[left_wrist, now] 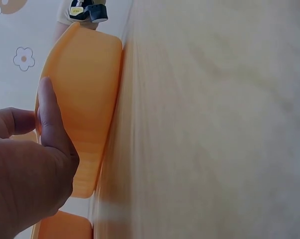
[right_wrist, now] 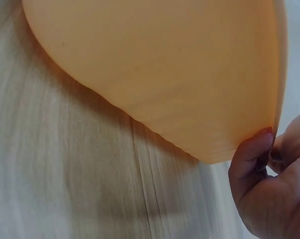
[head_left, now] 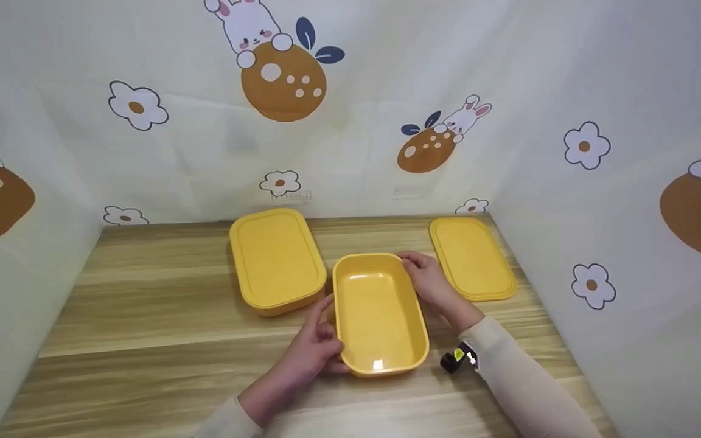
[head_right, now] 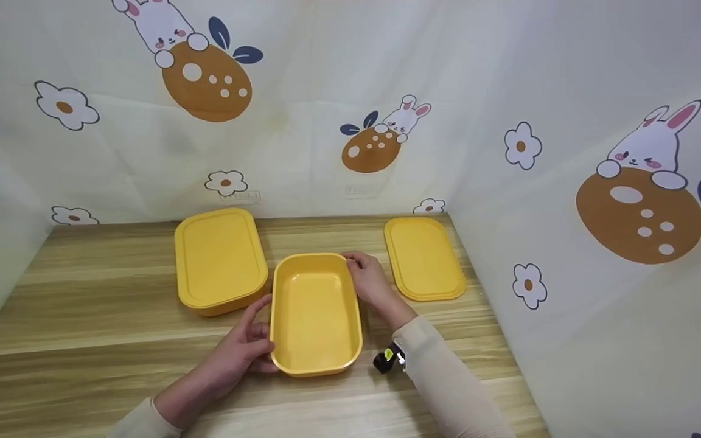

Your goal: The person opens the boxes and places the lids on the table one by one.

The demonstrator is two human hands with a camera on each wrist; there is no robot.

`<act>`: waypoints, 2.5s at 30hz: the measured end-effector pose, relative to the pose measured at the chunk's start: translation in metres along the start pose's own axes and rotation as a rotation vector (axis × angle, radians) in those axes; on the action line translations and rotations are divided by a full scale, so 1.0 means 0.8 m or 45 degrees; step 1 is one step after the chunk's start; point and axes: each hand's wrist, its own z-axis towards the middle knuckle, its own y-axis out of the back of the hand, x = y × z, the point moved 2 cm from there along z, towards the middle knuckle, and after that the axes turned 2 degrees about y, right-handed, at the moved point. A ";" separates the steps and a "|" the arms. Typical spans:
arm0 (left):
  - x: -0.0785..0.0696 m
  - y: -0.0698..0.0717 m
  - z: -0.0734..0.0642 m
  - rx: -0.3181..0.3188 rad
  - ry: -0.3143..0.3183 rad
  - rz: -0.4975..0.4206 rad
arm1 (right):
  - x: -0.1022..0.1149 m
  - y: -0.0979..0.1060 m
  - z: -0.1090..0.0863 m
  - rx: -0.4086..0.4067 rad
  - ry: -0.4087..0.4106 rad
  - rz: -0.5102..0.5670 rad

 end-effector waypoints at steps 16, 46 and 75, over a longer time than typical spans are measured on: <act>-0.003 -0.001 0.002 -0.038 -0.017 0.035 | 0.010 0.003 -0.001 0.016 -0.064 -0.006; -0.019 -0.020 0.041 -0.109 -0.104 0.062 | 0.036 0.051 0.020 0.147 -0.157 -0.077; -0.029 -0.034 0.112 -0.180 -0.129 -0.034 | 0.038 0.100 0.074 0.244 -0.193 -0.207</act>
